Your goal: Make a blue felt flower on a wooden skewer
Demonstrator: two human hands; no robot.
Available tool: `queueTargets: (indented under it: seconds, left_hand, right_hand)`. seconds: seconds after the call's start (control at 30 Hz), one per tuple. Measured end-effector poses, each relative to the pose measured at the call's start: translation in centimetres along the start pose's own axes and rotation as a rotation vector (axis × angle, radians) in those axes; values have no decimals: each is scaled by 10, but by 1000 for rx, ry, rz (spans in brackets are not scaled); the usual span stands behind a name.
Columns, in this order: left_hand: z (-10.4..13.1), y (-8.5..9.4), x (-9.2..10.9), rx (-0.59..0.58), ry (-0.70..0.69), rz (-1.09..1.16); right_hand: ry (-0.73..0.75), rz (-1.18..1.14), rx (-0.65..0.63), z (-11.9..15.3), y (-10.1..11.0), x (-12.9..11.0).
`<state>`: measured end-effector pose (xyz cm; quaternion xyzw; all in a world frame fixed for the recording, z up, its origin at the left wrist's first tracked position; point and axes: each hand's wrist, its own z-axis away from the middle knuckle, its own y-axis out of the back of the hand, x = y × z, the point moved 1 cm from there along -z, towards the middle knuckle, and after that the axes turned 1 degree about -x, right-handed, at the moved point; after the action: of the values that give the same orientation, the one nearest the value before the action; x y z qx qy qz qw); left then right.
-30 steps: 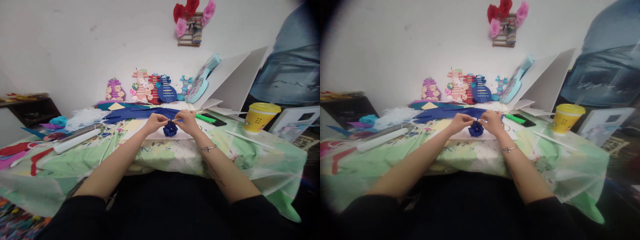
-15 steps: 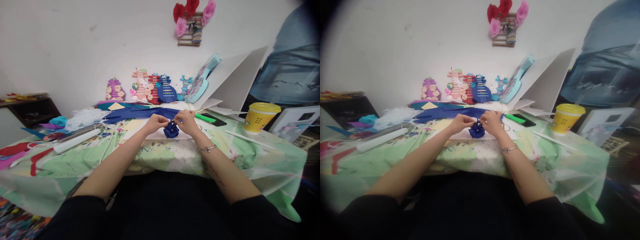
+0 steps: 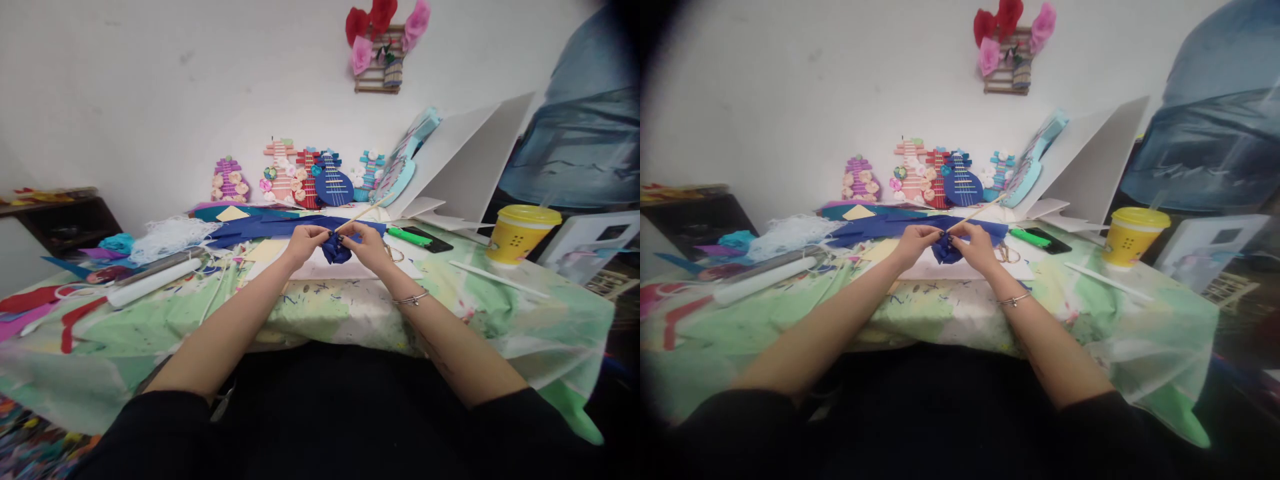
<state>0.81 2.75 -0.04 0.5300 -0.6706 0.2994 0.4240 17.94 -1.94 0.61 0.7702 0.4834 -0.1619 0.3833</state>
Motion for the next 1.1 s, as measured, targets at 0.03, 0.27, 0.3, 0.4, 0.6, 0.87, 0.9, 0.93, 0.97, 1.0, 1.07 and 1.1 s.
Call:
queueTargets:
  seconds: [0.03, 0.27, 0.3, 0.4, 0.6, 0.87, 0.9, 0.93, 0.97, 1.0, 1.07, 1.1]
  left_hand:
    - [0, 0, 0, -14, -2, 8]
    - [2, -3, 0, -90, -14, 26]
    - [2, -3, 1, -96, -18, 23]
    - [3, -3, 2, -122, -24, 18]
    - [4, -3, 4, -151, -35, 20]
    - [5, -5, 8, -173, -38, -34]
    - [6, -6, 8, -174, -40, -37]
    - [6, -6, 8, -177, -41, -42]
    - [6, -6, 8, -181, -41, -45]
    - [6, -6, 8, -183, -39, -44]
    - [6, -7, 7, -175, -29, -29]
    - [6, -7, 6, -166, -24, -15]
  right_hand:
    - [-46, -75, -13, -1, -1, 2]
    - [-267, -373, -107, -5, -2, 15]
    - [-272, -408, -115, -5, -2, 15]
    - [-286, -487, -134, -4, -1, 15]
    - [-344, -556, -211, -2, 2, 14]
    - [-352, -475, -153, -4, 5, 16]
    - [-363, -463, -150, -4, 5, 17]
    - [-373, -454, -151, -4, 5, 18]
    - [-380, -450, -153, -4, 5, 18]
    - [-384, -453, -156, -4, 5, 19]
    - [-379, -477, -161, -5, 5, 19]
    - [-373, -494, -158, -5, 5, 19]
